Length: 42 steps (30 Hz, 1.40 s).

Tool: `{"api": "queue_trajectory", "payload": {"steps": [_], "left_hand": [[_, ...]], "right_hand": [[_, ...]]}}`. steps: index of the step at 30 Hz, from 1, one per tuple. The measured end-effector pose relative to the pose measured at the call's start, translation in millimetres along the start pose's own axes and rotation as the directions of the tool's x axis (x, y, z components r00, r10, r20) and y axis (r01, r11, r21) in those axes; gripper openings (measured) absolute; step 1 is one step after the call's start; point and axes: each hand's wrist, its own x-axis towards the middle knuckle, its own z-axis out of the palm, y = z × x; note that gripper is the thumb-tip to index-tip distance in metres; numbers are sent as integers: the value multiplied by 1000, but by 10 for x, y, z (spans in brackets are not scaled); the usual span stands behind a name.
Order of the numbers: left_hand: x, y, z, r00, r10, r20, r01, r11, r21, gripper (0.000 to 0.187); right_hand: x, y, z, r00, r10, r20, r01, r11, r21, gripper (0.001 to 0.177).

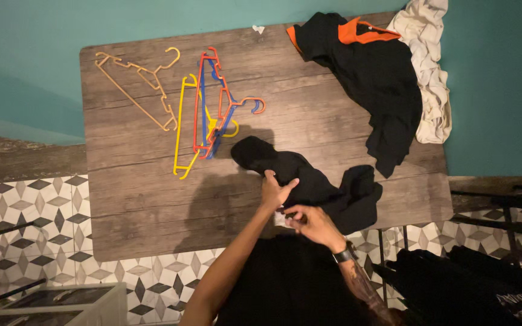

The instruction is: The person lays out three different shirts on a wooden table, smooths them, places each on a plastic hanger, and hangs them on a nearby clothing rack. The shirts include a black graphic tee, a black long-sleeve, and a black polo with orange trim.

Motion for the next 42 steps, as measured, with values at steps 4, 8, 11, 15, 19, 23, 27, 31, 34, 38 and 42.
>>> {"api": "queue_trajectory", "payload": {"steps": [4, 8, 11, 15, 19, 23, 27, 31, 34, 38, 42], "left_hand": [[-9, -415, 224, 968, -151, 203, 154, 988, -1, 51], [-74, -522, 258, 988, -62, 141, 85, 983, -164, 29], [42, -361, 230, 999, -45, -28, 40, 986, -162, 31], [299, 72, 37, 744, -457, 487, 664, 432, -610, 36], [526, 615, -198, 834, -28, 551, 551, 86, -830, 39], [710, 1028, -343, 825, 4, 565, 563, -88, -822, 45], [573, 1301, -661, 822, -22, 568, 561, 201, -803, 45], [501, 1423, -938, 833, 45, 552, 460, 498, -735, 56], [455, 1452, -1038, 817, 138, 560, 383, 597, -705, 65], [405, 1397, -1069, 747, 240, 620, 303, 708, -639, 81], [444, 1256, -1050, 774, 240, 586, 13, 920, -393, 102]], "right_hand": [[262, 72, -55, 806, -356, -474, 240, 927, -287, 41], [475, 465, -160, 575, -594, -563, 85, 727, -681, 80], [482, 773, -203, 889, -142, -436, 1, 951, -308, 49], [214, 754, -249, 761, -71, -645, 45, 997, -55, 32], [-153, 228, -355, 733, -42, -678, 129, 989, 79, 34], [-330, -160, -357, 987, 81, -139, -101, 985, -140, 43], [-289, -109, -381, 922, -349, -166, 331, 935, -127, 41], [-72, -57, -570, 820, -145, -554, 143, 989, -47, 40], [165, -94, -719, 748, -137, -649, 221, 974, 49, 52], [466, -156, -915, 811, -274, -516, 380, 918, 110, 85], [605, -93, -1012, 832, -510, -216, 530, 847, 40, 65]]}}
